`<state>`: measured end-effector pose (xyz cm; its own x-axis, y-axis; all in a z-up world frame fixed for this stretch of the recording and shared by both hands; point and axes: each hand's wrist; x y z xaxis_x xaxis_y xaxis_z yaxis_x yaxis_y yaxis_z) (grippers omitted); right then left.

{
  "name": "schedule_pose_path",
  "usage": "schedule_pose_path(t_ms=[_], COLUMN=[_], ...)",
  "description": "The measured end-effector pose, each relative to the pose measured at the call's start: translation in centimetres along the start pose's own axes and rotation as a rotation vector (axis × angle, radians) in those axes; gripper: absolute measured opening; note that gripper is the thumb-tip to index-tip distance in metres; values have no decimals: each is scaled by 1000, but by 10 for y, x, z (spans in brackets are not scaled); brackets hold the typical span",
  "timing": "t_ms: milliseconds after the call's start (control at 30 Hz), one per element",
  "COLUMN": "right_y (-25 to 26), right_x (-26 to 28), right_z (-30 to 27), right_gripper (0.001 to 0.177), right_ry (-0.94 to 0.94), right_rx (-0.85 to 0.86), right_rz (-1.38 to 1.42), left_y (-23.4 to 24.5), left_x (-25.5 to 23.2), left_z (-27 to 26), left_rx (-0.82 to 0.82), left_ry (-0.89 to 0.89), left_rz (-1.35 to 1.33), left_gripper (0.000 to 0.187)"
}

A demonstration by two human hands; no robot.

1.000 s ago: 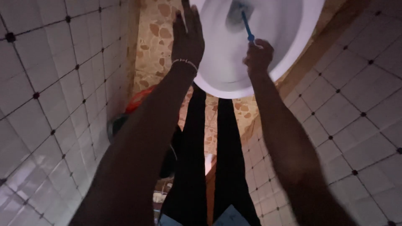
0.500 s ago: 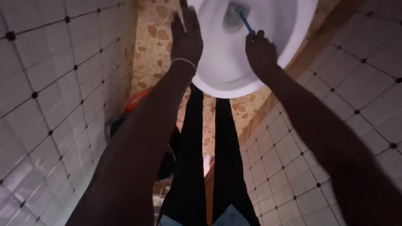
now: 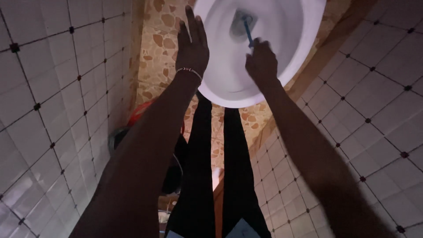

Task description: Cleaning the inside of a toilet bowl with a toilet brush.

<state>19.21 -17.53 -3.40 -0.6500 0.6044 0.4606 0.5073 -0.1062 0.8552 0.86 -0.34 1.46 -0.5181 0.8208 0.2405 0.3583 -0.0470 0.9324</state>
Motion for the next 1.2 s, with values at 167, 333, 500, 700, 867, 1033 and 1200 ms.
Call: schedule_pose_path(t_ms=[167,333,500,700,867,1033,1200], right_y=[2,-1,20,26,-14,-63,-77], right_x=[-22,-51,15,3,-29,-33,-66], right_z=[-10,-23,8,27,-23,-9,22], right_gripper=[24,20,22,30,31,36,23], right_ry=[259,9,-433,-859,409,-245,346], right_rx=[288,35,191,293,136,67,-149], right_rz=[-521,-52,422,874,-641,311,-160], left_y=[32,0,-1,5,-3,5,0], left_x=[8,0,0,7,7,11,16], left_z=[4,-1,-2,3,1,0,17], left_rx=[48,-24,-64,-67,-98,-27,-43], left_ry=[-107,30,-17,-10,-26,-57,-65], left_rz=[245,-104,24,-19,31,-104,-9], left_gripper=[59,57,55,55,58,58,60])
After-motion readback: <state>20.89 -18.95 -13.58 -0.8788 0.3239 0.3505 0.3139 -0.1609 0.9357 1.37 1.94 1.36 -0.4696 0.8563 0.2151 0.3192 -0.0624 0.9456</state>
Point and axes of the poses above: each hand's wrist, its own z-axis towards the middle knuckle, its own y-axis out of the back of the hand, x = y × z
